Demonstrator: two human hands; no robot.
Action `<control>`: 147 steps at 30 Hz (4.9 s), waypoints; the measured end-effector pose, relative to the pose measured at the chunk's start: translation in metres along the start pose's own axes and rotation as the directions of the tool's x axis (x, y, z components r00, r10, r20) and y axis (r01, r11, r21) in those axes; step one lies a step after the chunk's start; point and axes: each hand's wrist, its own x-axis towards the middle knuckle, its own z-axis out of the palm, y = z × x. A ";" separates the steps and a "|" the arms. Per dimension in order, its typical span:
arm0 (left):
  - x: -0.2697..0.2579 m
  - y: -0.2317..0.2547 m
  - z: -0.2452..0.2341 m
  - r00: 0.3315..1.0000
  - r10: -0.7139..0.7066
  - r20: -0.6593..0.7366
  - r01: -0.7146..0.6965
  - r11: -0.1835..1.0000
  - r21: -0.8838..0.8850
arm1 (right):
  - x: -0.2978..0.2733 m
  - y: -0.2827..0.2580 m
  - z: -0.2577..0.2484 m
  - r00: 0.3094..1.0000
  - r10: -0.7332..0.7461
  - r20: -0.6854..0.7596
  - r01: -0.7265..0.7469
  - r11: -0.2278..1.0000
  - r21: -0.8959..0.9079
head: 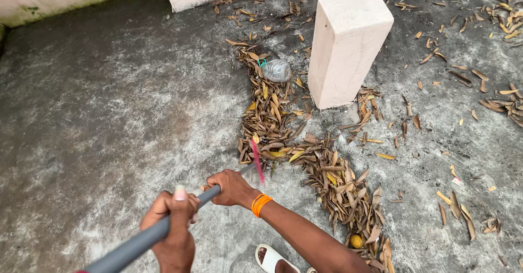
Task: The person uses a rake to gather dry leaves and a plastic bottle into a pile along the edge of a concrete balcony.
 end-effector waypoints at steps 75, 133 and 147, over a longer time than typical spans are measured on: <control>0.032 -0.165 0.015 0.977 -0.198 0.073 0.196 0.980 0.030 | 0.039 0.124 0.014 0.947 0.293 0.131 -0.271 0.948 -0.165; 0.079 -0.140 0.044 0.989 -0.145 0.026 0.146 0.987 -0.069 | 0.048 0.119 -0.022 0.910 0.362 0.203 -0.316 0.922 -0.224; 0.106 -0.028 0.053 0.999 0.039 -0.026 -0.042 0.993 -0.109 | 0.078 0.049 -0.070 0.996 0.080 -0.048 -0.080 0.997 0.006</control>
